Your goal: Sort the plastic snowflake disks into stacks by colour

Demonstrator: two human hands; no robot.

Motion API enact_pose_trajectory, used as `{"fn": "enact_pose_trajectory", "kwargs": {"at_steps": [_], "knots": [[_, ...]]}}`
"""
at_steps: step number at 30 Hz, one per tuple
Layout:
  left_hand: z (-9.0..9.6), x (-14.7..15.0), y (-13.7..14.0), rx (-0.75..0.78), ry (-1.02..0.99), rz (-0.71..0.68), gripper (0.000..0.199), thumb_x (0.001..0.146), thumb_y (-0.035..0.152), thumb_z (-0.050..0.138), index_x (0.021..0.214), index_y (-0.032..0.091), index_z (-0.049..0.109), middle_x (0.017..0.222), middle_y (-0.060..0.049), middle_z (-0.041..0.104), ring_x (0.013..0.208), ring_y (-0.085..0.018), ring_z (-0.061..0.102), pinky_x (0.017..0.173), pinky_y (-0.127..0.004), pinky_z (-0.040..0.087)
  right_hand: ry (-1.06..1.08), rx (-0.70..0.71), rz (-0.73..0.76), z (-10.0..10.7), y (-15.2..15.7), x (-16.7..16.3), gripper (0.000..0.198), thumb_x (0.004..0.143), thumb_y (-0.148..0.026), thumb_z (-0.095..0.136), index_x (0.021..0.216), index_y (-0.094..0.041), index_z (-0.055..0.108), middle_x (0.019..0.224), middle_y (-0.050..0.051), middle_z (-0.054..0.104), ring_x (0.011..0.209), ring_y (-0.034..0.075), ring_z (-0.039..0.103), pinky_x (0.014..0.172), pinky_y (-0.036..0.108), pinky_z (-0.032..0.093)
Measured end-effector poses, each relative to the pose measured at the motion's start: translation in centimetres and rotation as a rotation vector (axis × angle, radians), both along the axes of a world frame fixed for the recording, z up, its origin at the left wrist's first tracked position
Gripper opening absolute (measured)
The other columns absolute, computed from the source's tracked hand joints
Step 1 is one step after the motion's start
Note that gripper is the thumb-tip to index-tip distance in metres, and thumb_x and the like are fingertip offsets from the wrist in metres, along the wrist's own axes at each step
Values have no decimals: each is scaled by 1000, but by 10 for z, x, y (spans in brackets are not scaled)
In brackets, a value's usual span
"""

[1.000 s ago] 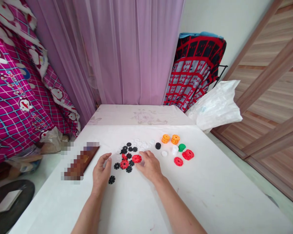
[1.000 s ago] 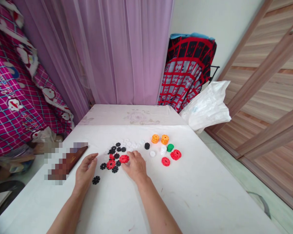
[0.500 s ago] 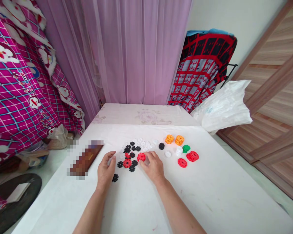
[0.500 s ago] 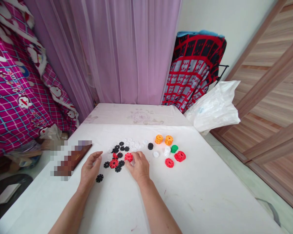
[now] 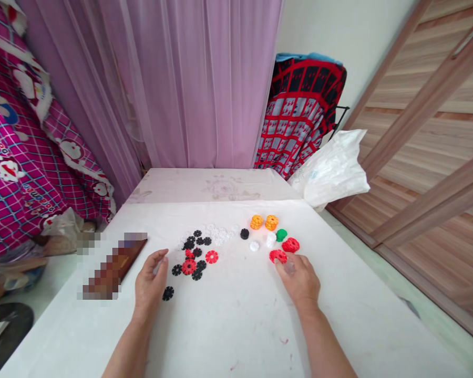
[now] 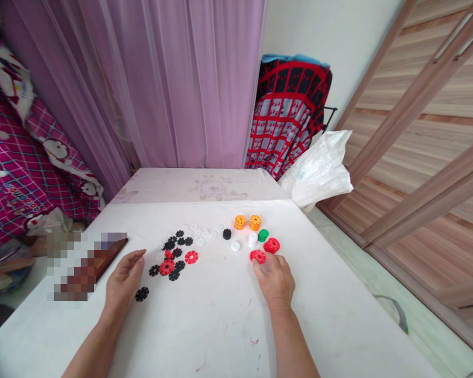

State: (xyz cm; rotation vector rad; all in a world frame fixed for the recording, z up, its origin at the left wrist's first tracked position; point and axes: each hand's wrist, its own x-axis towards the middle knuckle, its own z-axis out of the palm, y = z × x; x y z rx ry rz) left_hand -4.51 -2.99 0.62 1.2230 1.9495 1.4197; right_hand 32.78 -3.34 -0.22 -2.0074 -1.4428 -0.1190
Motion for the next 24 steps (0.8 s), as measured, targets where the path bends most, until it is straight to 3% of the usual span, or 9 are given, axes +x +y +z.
{"fn": "enact_pose_trajectory", "kwargs": {"at_steps": [6,16,21,24], "knots": [[0,-1,-1,-4,29,-3,45,75,55,54,104,23,66,110,-7,70,100,-25,65,86,-36,50,-23,-76,-7,-2,4,-5,36,77,-47,57,102,-25,70,103,6,64,92,21,59,73,29,45],[-1,-2,0,3,27,-15,44,76,55,54,105,23,65,111,-7,70,102,-24,65,89,-37,49,-20,-130,7,1,3,-8,32,80,-46,59,103,-26,70,105,5,63,95,21,58,72,29,45],[1,1,0,9,17,-8,42,76,52,53,103,23,66,109,-7,70,101,-24,65,94,-38,47,-10,-19,8,0,0,-7,34,82,-46,55,105,-24,69,104,5,64,91,19,59,72,28,44],[2,2,1,22,5,-11,40,76,51,53,101,22,66,107,-7,71,101,-24,65,96,-39,46,-30,97,128,1,-2,-25,30,89,-39,47,100,-22,70,101,6,66,93,19,60,79,28,45]]}}
